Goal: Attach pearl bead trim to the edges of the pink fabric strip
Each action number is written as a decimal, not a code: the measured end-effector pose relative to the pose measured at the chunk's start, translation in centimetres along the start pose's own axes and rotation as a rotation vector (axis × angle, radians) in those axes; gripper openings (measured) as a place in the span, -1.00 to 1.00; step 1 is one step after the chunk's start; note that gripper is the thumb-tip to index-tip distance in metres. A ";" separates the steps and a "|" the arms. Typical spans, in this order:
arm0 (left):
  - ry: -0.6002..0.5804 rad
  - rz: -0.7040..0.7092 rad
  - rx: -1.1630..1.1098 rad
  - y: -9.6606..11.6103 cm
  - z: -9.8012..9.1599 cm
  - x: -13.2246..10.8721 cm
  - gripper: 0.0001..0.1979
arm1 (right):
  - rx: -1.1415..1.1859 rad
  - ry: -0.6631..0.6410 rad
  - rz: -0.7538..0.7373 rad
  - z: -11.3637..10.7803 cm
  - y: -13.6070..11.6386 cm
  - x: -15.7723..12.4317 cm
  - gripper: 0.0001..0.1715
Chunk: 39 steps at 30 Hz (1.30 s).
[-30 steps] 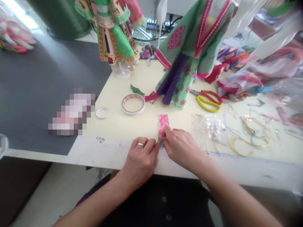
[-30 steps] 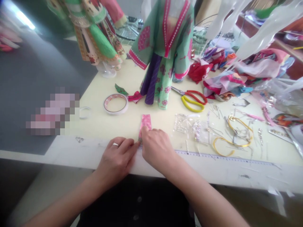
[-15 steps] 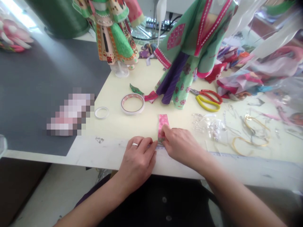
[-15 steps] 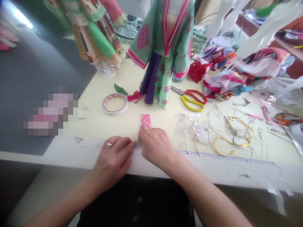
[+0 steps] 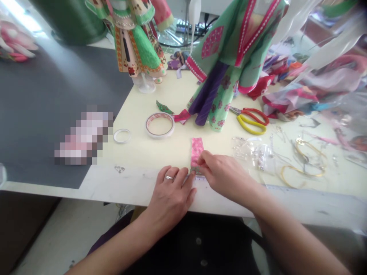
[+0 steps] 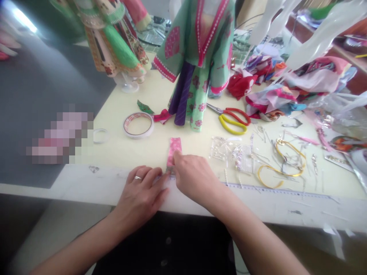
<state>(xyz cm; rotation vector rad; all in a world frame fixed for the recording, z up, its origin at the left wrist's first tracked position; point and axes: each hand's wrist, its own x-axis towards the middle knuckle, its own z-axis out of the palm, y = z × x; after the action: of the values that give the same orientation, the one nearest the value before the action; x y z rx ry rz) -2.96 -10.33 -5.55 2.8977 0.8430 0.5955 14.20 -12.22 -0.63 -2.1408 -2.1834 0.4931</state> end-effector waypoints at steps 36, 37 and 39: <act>0.117 0.101 -0.149 0.8 0.2 -0.4 -0.68 | 0.066 0.014 0.031 0.6 0.3 0.1 -0.83; 0.114 0.105 -0.147 0.8 0.3 -0.4 -0.68 | 0.064 0.013 0.031 0.6 0.3 0.1 -0.83; 0.109 0.109 -0.142 0.8 0.4 -0.5 -0.68 | 0.063 0.008 0.030 0.6 0.3 0.1 -0.82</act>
<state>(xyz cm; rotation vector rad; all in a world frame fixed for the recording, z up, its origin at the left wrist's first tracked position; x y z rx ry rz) -2.75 -11.22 -5.97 2.8174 0.6278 0.7949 14.36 -12.22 -1.32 -2.1433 -2.1051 0.5465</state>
